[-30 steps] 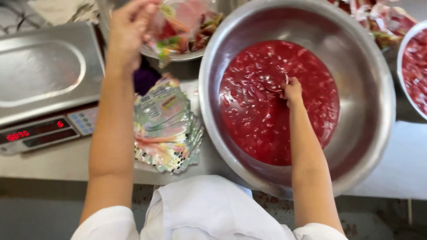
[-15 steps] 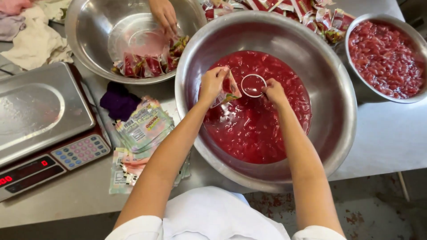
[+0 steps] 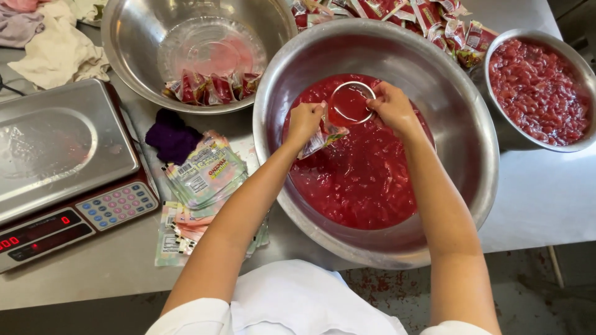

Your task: Portioning marinated meat into small plastic packets and weighing them on a digital scale for consistency.

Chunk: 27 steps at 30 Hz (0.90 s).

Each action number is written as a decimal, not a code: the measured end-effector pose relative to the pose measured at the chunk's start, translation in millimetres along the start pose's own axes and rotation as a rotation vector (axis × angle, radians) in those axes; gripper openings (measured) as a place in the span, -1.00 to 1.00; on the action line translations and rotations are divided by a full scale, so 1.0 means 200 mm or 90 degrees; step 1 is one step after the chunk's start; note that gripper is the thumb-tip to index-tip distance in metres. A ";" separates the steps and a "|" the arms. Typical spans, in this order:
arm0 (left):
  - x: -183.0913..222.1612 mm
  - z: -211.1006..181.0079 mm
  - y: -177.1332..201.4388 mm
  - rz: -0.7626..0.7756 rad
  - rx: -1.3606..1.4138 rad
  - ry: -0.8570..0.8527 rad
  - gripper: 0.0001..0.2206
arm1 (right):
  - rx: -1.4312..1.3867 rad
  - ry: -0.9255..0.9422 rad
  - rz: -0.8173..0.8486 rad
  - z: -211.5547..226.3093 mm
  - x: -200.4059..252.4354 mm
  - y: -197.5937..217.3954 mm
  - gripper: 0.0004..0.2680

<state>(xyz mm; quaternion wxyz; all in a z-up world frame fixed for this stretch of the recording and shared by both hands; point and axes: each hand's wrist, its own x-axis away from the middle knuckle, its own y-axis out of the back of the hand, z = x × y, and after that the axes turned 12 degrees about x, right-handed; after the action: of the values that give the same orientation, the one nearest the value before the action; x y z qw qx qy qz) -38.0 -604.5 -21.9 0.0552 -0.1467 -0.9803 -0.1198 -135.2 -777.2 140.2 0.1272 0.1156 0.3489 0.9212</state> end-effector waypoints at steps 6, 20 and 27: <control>0.23 -0.29 0.10 -0.005 -0.002 0.027 -0.76 | 0.320 0.123 -0.101 0.07 0.04 -0.03 -0.87; 0.03 -0.04 0.01 0.053 -0.034 -0.009 -0.70 | 0.590 0.104 -0.183 -0.54 0.21 -0.09 -0.90; 0.04 -0.05 0.00 0.090 -0.061 -0.031 -0.71 | 0.367 0.200 0.084 0.14 0.58 -0.14 -0.59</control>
<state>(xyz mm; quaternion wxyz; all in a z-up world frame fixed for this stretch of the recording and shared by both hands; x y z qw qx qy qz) -45.2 -605.1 -11.2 0.0325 -0.2212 -0.9617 -0.1587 -230.5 -702.6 156.4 -0.0264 0.0256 0.6022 0.7975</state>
